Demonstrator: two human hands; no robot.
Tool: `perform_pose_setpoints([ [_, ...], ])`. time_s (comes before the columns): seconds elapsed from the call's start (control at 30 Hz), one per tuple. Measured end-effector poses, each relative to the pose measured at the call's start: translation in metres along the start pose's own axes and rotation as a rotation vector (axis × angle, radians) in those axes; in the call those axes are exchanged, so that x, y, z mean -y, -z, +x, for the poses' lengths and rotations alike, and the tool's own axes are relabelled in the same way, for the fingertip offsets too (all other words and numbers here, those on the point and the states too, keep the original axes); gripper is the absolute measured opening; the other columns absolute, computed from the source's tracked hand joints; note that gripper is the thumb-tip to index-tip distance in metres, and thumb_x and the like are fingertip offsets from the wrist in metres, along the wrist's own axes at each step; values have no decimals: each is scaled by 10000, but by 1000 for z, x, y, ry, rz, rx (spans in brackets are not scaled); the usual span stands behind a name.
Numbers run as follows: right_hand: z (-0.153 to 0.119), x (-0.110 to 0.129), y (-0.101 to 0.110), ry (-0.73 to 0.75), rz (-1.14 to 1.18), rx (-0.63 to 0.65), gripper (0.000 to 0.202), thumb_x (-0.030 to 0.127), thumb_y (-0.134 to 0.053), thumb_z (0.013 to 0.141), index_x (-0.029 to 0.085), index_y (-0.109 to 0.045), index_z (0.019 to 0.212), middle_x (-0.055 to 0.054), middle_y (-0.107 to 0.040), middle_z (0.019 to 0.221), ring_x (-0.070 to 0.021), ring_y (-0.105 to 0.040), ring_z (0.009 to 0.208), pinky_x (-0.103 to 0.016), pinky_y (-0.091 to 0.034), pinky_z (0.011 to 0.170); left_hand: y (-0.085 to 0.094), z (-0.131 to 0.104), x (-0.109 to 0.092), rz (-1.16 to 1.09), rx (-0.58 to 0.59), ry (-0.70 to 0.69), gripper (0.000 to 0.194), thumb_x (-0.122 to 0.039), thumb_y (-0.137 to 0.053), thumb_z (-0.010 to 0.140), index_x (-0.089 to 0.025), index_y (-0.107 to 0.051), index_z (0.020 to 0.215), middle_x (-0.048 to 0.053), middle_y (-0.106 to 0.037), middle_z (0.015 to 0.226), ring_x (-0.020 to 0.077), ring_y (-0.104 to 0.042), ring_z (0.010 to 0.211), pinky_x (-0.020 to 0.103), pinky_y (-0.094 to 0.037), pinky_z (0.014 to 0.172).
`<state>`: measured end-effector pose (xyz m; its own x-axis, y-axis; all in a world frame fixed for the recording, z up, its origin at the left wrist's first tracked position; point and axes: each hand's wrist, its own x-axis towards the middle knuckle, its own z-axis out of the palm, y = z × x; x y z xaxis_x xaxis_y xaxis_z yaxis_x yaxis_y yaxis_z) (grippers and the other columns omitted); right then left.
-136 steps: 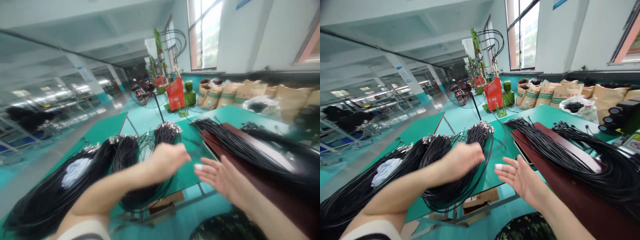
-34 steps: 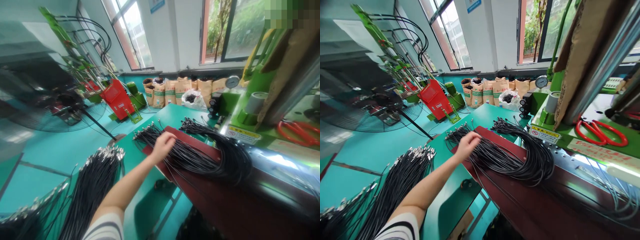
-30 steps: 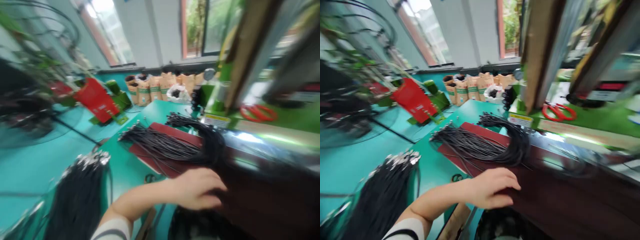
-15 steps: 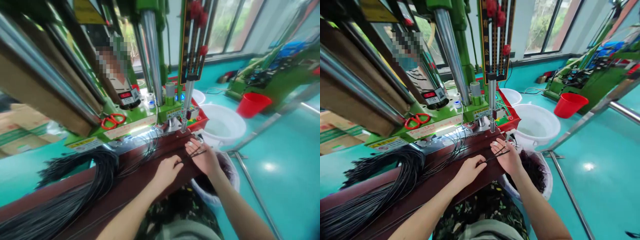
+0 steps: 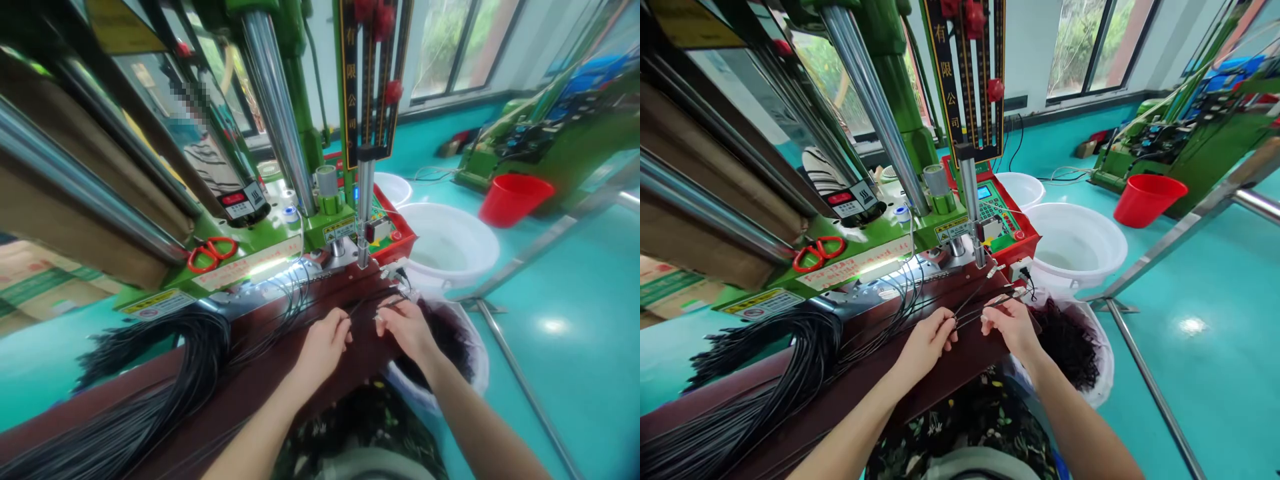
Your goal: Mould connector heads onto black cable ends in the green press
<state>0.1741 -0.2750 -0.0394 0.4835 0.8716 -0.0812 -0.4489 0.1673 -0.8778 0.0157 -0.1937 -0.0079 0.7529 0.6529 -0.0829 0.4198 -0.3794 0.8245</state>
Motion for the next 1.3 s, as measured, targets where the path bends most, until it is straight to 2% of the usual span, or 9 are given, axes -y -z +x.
perform_pose_setpoints([
  [0.13,8,-4,10,-3,67,-51,182,229,-716,642,178,-554,708,44,-547,479,-118,-507,366,-234,-406,367,9,8,0,114,-11,-62,194,-294,-286,903,-200,-435,823,-3,-589,706,128,-562,608,258,-433,596],
  [0.37,15,0,21,50,63,-151,213,264,-700,692,178,-506,691,47,-551,541,-88,-512,403,-201,-408,369,1,38,18,564,-339,-356,158,-177,-363,871,-179,-521,863,109,-512,1129,241,-417,1134,451,-382,910],
  [0.53,9,10,23,24,-356,-167,335,405,-668,695,178,-506,881,50,-534,467,-126,-506,361,-238,-426,365,-12,45,25,769,-166,-249,244,-308,-394,881,-243,-524,1078,90,-414,1313,274,-337,1219,495,-330,940],
  [0.7,-4,20,32,201,-810,-314,603,374,-611,738,207,-328,1245,35,-571,609,-133,-503,417,-239,-407,370,-3,37,11,774,-23,-234,813,-617,-518,713,-156,-287,1341,184,-410,1290,337,-389,1152,503,-344,914],
  [0.77,-10,20,34,225,-838,-325,563,349,-575,769,217,-322,1254,39,-553,609,-130,-489,442,-237,-400,394,-4,37,7,813,26,-205,716,-529,-571,725,-116,-372,1275,194,-468,1199,329,-449,1079,470,-385,871],
  [0.87,-18,17,31,234,-811,-275,431,322,-539,795,224,-383,1186,62,-486,554,-117,-441,430,-229,-361,399,-10,42,4,870,102,-162,274,-250,-460,838,-83,-509,1051,176,-552,996,279,-535,934,394,-435,784],
  [0.97,-25,13,23,203,-766,-190,330,312,-530,804,222,-453,1112,61,-468,553,-108,-431,423,-231,-354,405,-15,49,3,864,186,-141,194,-113,-362,831,-82,-522,936,152,-586,853,247,-579,812,359,-447,724],
  [1.13,-29,9,5,-74,-615,102,261,371,-516,830,158,-592,962,16,-545,523,-118,-479,419,-257,-402,436,2,46,-8,467,173,-131,153,-213,-340,856,-147,-478,839,67,-573,746,184,-587,695,301,-452,642],
  [1.3,-3,14,-23,-82,-79,293,355,351,-620,787,221,-570,1113,-72,-641,1025,-197,-590,925,-363,-458,825,20,1,-13,-442,296,132,263,-449,-357,868,-192,-382,918,-92,-375,536,40,-318,344,152,-258,344],
])
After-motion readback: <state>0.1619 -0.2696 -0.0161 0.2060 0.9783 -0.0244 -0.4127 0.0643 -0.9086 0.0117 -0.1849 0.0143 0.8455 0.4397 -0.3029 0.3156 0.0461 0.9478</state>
